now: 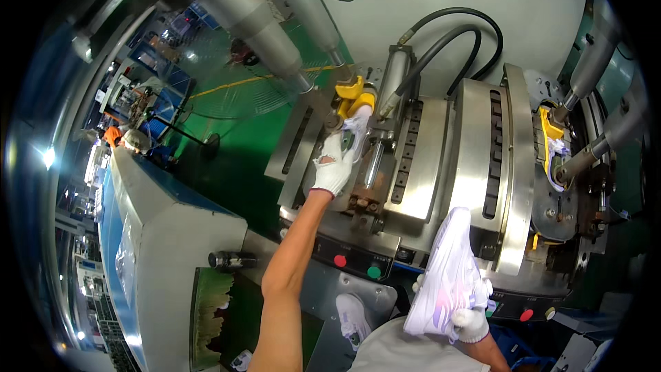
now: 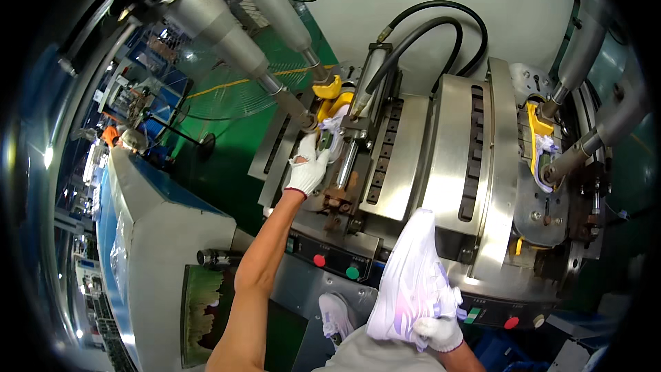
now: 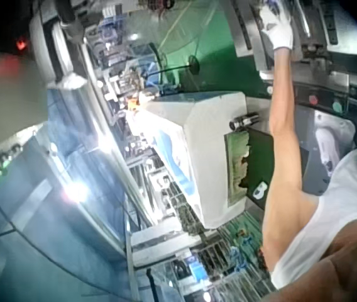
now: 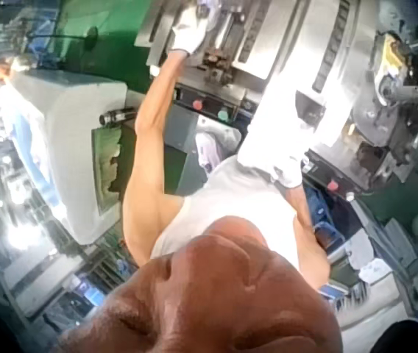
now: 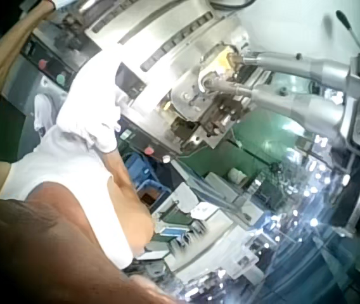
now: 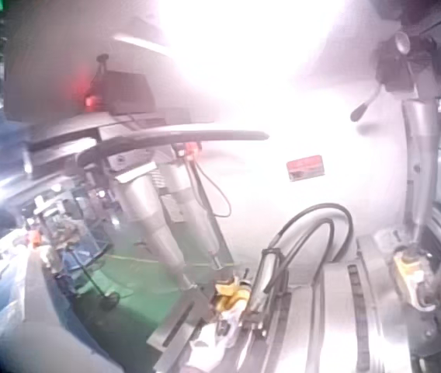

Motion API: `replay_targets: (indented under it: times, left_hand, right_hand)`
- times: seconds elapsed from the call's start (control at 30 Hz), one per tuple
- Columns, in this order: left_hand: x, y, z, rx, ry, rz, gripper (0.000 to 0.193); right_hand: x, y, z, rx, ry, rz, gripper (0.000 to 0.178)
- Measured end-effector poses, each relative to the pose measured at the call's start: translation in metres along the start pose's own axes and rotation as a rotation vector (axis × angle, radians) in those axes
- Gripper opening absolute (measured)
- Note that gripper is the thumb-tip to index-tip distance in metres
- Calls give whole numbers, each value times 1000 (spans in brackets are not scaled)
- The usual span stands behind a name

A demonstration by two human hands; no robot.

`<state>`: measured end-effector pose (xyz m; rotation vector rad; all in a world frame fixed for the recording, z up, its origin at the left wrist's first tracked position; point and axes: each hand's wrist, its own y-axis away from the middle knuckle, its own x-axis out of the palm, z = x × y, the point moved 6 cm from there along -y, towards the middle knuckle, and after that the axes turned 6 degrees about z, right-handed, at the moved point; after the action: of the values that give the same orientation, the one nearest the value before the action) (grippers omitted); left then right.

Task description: The person repeatedly picks up white sneakers from a conveyor belt, places them into an industrial lasting or pressing machine, and then removes them to place them on a secondary conveyor belt.

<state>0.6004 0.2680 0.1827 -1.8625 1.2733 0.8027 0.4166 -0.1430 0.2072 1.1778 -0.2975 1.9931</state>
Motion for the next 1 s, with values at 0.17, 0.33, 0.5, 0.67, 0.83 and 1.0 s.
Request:
replay_targets:
  times: [0.17,0.33,0.5,0.67,0.83,1.0]
  left_hand:
    - [35,-50,32,-257,-229,-65,61]
    - [21,-106,47,-288,-315,171,68]
    - [-77,-47,-3,-247,-157,64,73]
    - [-166,102,-37,-167,34,-220,68]
    - [-184,283,-13,-299,216,-351,60]
    - [-139,479,42,-777,44,-313,56]
  right_hand:
    - [-14,24,-2,55,51,-135,100]
    - [-4,19,1,-2,140,-297,98]
    - [-34,21,-6,-6,361,-571,88]
    - [37,-49,3,127,515,-300,27]
    - [130,-236,-28,-43,245,52,50]
    - [117,-417,-76,65,491,-128,26]
